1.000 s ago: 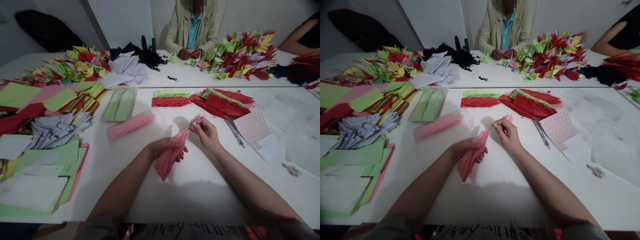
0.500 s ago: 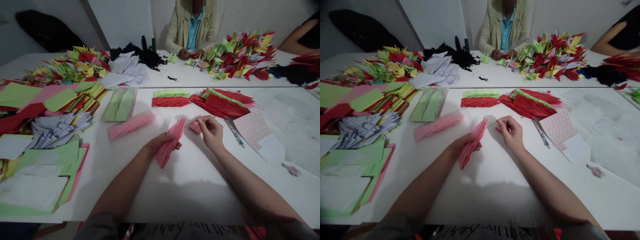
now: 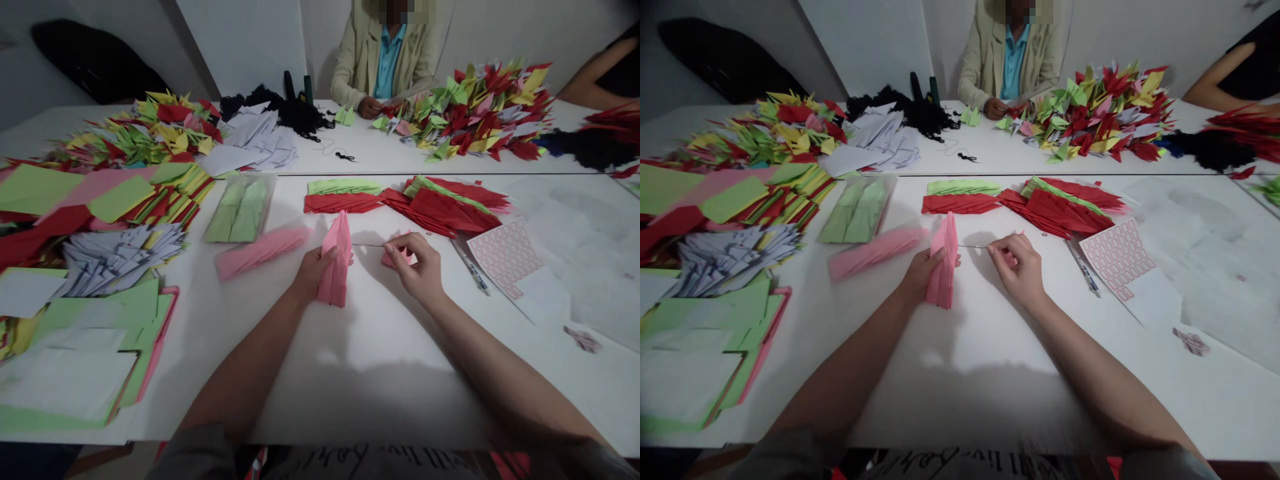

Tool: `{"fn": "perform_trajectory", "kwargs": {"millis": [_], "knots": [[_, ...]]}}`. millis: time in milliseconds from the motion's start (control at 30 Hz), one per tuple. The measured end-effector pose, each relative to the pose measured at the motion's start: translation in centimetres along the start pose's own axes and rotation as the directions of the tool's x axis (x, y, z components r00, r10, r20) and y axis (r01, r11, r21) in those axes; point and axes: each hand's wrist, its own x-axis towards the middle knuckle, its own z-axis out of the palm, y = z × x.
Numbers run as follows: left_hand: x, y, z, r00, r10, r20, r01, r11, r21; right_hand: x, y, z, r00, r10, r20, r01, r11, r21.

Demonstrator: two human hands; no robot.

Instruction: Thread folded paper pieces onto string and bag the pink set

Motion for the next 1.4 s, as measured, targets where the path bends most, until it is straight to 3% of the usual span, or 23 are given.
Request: {"fn": "perform_trajectory", "kwargs": {"millis": [100, 200, 267, 367, 500, 600, 733, 867, 1033, 1200, 1300, 1400], "knots": [[-0.4, 1.6, -0.5, 0.999, -0.009, 0.041, 0.005, 0.995, 0.095, 1.2, 0.6, -1.3, 0.994, 0.016, 0.106, -0.02, 0.999, 0.035], [-1.3, 4.0, -1.4, 0.996, 0.004, 0.091, -0.032, 0.951, 0.308, 2.5, 1.7, -3.4, 0.99, 0.079, 0.118, -0.08, 0.997, 0.006], [-1.9, 5.7, -2.1, 0.989, 0.108, 0.101, -0.146, 0.824, 0.548, 3.2, 2.7, -4.8, 0.988, 0.107, 0.109, -0.101, 0.993, -0.064], [-2.5, 7.6, -3.3, 0.947, 0.3, 0.112, -0.258, 0.509, 0.821, 3.5, 4.5, -6.1, 0.983, 0.085, 0.163, -0.054, 0.981, -0.187], [-2.7, 8.6, -4.9, 0.939, 0.34, 0.056, -0.12, 0.172, 0.978, 3.0, 6.7, -6.3, 0.946, 0.109, 0.306, -0.005, 0.947, -0.322], [-2.5, 8.4, -5.5, 0.902, 0.43, -0.04, 0.013, 0.065, 0.998, 2.5, 7.4, -5.6, 0.932, 0.175, 0.318, -0.05, 0.93, -0.365], [-2.7, 7.7, -4.7, 0.806, 0.591, 0.036, -0.042, -0.004, 0.999, 2.2, 7.4, -4.2, 0.915, 0.333, 0.229, -0.248, 0.91, -0.333], [-3.0, 6.4, -2.6, 0.819, 0.565, 0.099, -0.185, 0.097, 0.978, 2.0, 7.9, -3.0, 0.875, 0.466, 0.134, -0.448, 0.883, -0.142], [-2.6, 3.8, -0.1, 0.896, 0.427, 0.122, -0.308, 0.398, 0.864, 2.0, 7.8, -2.2, 0.835, 0.504, 0.221, -0.549, 0.791, 0.27], [-2.0, 1.3, 1.9, 0.976, 0.201, 0.086, -0.205, 0.707, 0.676, 2.1, 5.6, -1.7, 0.872, 0.407, 0.271, -0.488, 0.742, 0.459], [-1.4, 0.1, 2.6, 0.99, 0.091, 0.107, -0.133, 0.854, 0.503, 1.9, 3.9, -1.3, 0.899, 0.313, 0.306, -0.431, 0.752, 0.498], [-0.8, -0.8, 2.7, 0.992, 0.059, 0.113, -0.096, 0.931, 0.352, 1.6, 2.6, -1.1, 0.909, 0.241, 0.339, -0.385, 0.795, 0.468]]}}
